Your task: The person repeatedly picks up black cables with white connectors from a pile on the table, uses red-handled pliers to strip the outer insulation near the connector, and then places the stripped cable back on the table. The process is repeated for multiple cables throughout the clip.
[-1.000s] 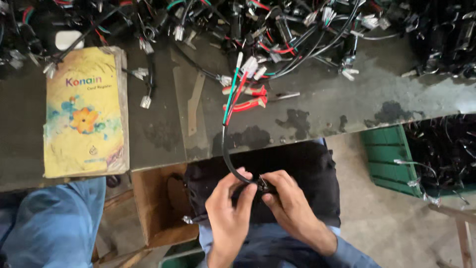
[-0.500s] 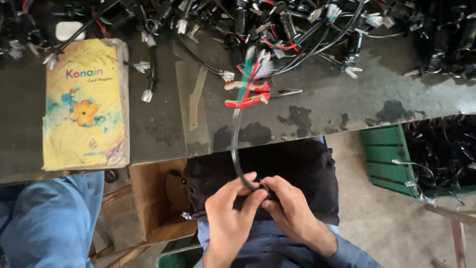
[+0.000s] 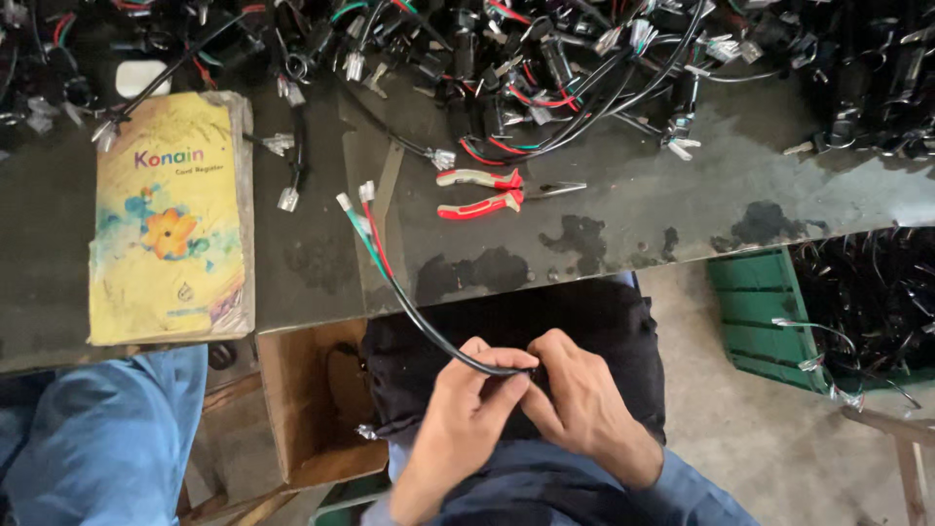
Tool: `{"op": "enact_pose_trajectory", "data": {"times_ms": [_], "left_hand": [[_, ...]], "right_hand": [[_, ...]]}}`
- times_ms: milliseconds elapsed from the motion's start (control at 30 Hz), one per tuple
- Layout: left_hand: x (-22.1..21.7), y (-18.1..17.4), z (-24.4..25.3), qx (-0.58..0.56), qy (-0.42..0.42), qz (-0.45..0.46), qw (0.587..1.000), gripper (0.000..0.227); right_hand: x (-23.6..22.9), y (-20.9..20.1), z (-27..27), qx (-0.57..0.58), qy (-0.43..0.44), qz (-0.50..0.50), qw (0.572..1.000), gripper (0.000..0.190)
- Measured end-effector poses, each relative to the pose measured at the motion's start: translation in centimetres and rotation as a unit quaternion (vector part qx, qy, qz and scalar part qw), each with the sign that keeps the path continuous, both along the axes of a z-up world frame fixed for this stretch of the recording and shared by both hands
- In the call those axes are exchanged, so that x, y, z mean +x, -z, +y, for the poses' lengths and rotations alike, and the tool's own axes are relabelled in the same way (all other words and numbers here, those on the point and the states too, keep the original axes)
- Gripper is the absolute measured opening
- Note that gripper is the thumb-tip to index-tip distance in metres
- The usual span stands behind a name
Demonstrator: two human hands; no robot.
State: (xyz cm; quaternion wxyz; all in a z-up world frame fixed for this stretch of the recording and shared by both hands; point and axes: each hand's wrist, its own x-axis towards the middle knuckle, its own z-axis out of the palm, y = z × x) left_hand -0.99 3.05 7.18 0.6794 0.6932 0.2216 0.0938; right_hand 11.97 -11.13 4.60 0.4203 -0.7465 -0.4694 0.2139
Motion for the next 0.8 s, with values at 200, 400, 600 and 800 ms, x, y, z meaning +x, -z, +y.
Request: {"op": "enact_pose_trajectory", "data": {"times_ms": [200, 400, 600, 800], "left_hand": [[-0.9, 1.6, 0.1, -0.219, 0.069, -0.104, 0.968, 0.022], [1.9, -0.5, -1.1, -0.051, 0.076, -0.155, 0.984, 0.025], [9.3, -0.7, 6.7, 0.406, -0.002, -0.124, 0.906, 0.066], [9.2, 1.5, 6.0, 0.503, -0.03, 0.022, 0.863, 0.029]], "right_hand": [[1.4, -0.8, -1.7, -0.025, -0.131, 0.254, 0.958, 0.031], [2.2, -1.2, -1.8, 0.143, -0.113, 0.165, 0.969, 0.047], [3.6, -0.1, -1.9, 0.037, 0.109, 0.179, 0.977, 0.048], [4.4, -0.2, -2.0, -0.083, 0.166, 0.132, 0.974, 0.034]]}}
